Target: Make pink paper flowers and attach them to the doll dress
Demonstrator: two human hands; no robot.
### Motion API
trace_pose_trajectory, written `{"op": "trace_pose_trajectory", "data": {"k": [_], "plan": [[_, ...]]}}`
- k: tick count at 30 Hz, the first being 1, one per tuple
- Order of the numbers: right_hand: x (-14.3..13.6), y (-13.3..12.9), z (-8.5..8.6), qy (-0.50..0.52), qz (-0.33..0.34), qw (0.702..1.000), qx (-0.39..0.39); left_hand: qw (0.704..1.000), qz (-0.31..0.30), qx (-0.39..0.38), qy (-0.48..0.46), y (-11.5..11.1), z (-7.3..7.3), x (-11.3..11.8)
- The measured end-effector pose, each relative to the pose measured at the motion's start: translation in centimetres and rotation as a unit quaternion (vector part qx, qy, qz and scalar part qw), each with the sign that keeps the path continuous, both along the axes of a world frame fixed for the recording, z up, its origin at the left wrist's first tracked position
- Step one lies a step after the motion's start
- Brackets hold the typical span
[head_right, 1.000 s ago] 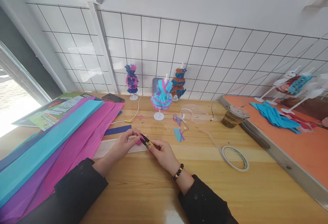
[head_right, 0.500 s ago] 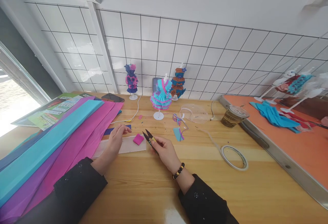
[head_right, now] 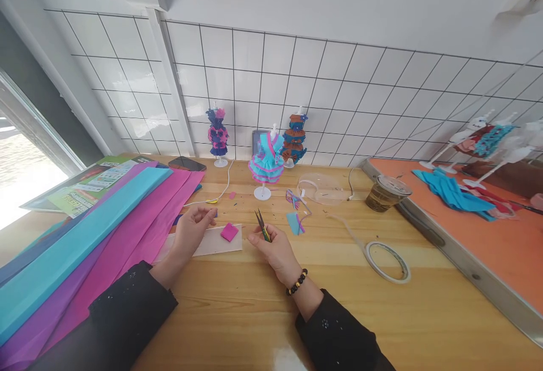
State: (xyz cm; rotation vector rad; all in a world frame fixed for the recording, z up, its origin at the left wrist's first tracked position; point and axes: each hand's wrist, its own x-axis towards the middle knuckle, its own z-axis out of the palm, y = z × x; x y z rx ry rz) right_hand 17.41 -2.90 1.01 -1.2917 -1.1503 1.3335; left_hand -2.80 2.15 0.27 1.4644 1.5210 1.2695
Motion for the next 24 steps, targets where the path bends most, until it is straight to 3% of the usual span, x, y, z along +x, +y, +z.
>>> {"op": "trace_pose_trajectory", "data": {"k": [6,11,20,24], "plan": [[0.1,0.1,-0.7,0.037,0.013,0.999,-0.025,1.0,0.012,-0.01,0.019,0.1,-0.5,-0.3],[-0.1,0.2,-0.8,0.011,0.018,1.0,-0.014,0.996,-0.043,0.065,0.046,0.3,-0.8,0.3],[-0.4,0.3,-0.9,-0.04,0.04,0.998,0.006,0.967,-0.16,0.099,0.17,0.4,-2.0,1.0],[-0.7,0.2,-0.9,-0.066,0.044,0.997,0.016,0.96,-0.179,0.083,0.198,0.9,-2.7,1.3]]}}
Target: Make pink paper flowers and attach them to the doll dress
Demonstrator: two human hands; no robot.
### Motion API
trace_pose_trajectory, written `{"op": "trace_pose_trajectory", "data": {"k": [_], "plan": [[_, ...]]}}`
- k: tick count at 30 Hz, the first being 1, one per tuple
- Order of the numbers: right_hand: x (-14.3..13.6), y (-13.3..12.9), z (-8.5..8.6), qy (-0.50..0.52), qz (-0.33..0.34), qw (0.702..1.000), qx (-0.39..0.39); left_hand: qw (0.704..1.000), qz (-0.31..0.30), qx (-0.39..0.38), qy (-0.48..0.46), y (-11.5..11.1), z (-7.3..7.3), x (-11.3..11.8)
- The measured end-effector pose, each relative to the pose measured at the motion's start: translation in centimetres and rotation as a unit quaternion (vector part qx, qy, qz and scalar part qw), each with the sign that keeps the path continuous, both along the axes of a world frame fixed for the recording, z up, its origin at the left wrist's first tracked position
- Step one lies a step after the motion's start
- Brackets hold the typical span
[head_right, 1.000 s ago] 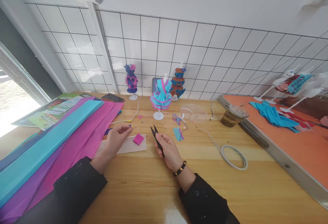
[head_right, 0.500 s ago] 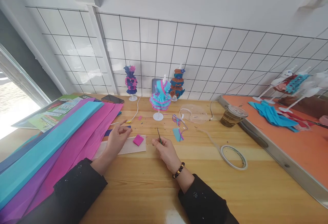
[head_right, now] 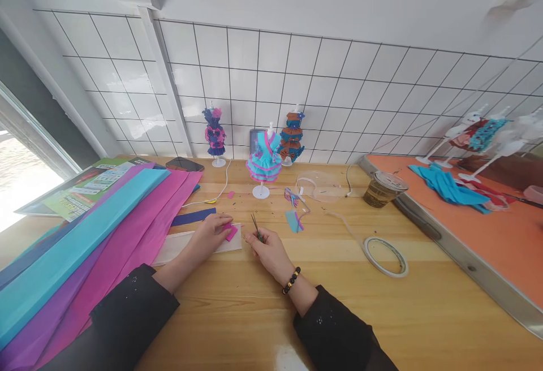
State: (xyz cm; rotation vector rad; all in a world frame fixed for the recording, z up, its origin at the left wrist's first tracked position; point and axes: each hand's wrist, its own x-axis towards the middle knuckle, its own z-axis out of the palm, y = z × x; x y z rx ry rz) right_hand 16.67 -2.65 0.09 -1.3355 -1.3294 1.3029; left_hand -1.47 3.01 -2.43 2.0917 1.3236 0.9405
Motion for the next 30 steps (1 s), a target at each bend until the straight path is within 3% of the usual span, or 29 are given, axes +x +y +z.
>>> {"op": "trace_pose_trajectory", "data": {"k": [5,8,11,13,15,20,25,27,30], "plan": [[-0.1,0.0,-0.5,-0.047,0.021,0.998,0.04,1.0,-0.016,-0.005,0.015,0.3,0.4,0.4],[-0.3,-0.1,-0.5,-0.085,0.029,0.99,0.109,1.0,-0.014,-0.01,-0.008,0.1,1.0,0.8],[-0.7,-0.3,-0.4,-0.13,0.078,0.962,0.229,0.999,0.001,-0.035,-0.042,0.0,1.2,1.1],[-0.9,-0.4,-0.4,-0.176,0.142,0.937,0.267,0.997,0.018,-0.048,-0.061,0.1,1.0,1.1],[-1.1,-0.5,-0.7,-0.235,0.183,0.918,0.262,0.994,0.043,-0.06,-0.084,0.3,0.7,0.9],[-1.1,-0.4,-1.1,-0.307,0.206,0.893,0.257,0.975,0.131,-0.093,-0.156,1.2,0.4,-0.6],[-1.1,-0.5,-0.8,-0.319,0.209,0.886,0.263,0.948,0.24,-0.049,-0.206,1.5,1.1,-1.9],[-1.1,-0.5,-0.7,-0.32,0.209,0.886,0.263,0.949,0.251,-0.023,-0.189,1.3,1.5,-1.7],[-1.1,-0.6,-0.6,-0.319,0.208,0.887,0.261,0.969,0.198,-0.013,-0.145,0.6,1.8,-1.0]]}}
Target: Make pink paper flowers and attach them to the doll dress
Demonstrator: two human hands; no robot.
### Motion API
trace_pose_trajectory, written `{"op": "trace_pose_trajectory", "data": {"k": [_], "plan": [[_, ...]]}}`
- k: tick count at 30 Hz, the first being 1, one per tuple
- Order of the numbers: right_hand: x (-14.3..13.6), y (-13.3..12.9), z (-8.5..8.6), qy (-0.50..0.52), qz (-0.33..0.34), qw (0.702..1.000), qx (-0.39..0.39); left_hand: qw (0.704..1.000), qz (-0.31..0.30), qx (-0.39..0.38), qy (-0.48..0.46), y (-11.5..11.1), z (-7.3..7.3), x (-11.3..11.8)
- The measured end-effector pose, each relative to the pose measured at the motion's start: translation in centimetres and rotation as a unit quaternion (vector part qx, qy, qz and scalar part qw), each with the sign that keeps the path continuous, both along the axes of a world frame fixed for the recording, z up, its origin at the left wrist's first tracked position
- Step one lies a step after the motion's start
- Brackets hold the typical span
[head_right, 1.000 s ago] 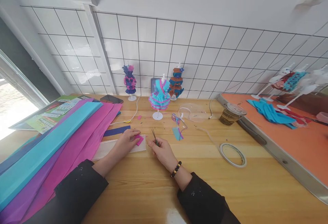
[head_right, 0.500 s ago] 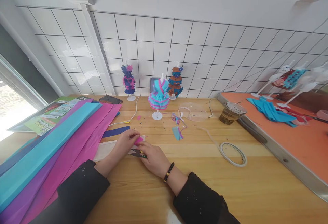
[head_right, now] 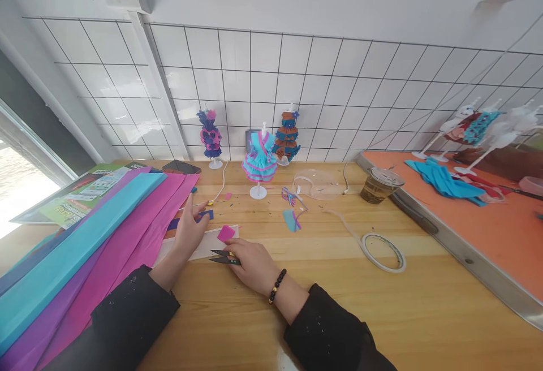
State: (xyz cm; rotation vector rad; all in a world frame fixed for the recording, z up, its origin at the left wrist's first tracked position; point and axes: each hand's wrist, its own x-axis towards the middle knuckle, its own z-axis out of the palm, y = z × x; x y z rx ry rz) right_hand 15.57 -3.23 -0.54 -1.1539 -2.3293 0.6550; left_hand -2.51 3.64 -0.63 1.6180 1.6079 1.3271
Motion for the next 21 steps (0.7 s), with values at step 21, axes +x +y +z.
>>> {"op": "trace_pose_trajectory", "data": {"k": [21], "plan": [[-0.11,-0.26,0.56,0.014,-0.003,1.0,0.003,0.973,-0.199,-0.031,0.109,-1.01,-0.46,1.05]]}}
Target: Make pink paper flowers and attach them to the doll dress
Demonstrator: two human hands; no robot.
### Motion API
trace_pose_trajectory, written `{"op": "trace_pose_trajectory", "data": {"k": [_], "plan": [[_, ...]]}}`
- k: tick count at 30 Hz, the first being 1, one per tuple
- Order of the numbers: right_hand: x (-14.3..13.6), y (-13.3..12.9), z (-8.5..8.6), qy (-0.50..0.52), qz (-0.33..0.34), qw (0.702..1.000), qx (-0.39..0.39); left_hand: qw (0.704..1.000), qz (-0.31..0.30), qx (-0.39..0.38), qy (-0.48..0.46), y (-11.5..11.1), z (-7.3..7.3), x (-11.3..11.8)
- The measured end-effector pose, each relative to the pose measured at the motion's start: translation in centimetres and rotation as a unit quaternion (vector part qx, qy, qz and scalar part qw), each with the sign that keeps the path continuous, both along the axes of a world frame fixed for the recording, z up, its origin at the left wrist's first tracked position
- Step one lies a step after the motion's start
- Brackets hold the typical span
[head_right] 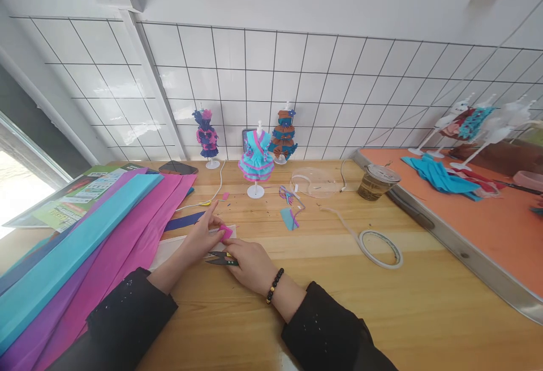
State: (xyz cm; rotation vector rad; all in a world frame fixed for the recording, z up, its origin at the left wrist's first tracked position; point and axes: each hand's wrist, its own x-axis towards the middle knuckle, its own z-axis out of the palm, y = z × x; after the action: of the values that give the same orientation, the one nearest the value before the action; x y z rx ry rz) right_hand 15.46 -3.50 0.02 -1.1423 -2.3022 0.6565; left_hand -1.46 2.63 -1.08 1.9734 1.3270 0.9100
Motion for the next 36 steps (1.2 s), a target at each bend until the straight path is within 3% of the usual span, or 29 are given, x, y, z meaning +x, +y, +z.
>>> {"op": "trace_pose_trajectory", "data": {"k": [6,9,12,14,16,20,26,30,36], "plan": [[-0.1,0.0,-0.3,0.033,0.001,0.999,-0.016,0.999,-0.016,-0.003,-0.043,0.0,0.2,-0.1],[0.0,0.0,-0.2,0.103,-0.009,0.994,-0.034,0.996,-0.018,-0.023,-0.084,0.0,0.3,-0.2],[0.3,0.4,-0.1,0.224,-0.111,0.966,-0.061,0.985,-0.007,-0.05,-0.166,0.1,0.2,-0.1],[0.4,0.7,0.0,0.291,-0.205,0.93,-0.086,0.968,-0.008,-0.076,-0.238,-0.1,0.3,0.1],[0.5,0.9,0.0,0.335,-0.256,0.898,-0.123,0.953,-0.02,-0.099,-0.286,-0.5,0.5,0.5],[0.2,0.9,-0.1,0.379,-0.246,0.872,-0.19,0.951,-0.044,-0.119,-0.281,-1.5,0.9,1.3],[0.0,0.8,-0.3,0.36,-0.234,0.882,-0.196,0.955,-0.068,-0.117,-0.264,-1.9,0.8,1.5],[0.4,1.1,-0.4,0.373,-0.258,0.872,-0.185,0.964,0.006,-0.084,-0.251,-1.5,1.1,1.0],[0.7,1.2,-0.7,0.399,-0.264,0.856,-0.196,0.975,0.167,-0.033,-0.139,-0.9,1.2,-0.4]]}}
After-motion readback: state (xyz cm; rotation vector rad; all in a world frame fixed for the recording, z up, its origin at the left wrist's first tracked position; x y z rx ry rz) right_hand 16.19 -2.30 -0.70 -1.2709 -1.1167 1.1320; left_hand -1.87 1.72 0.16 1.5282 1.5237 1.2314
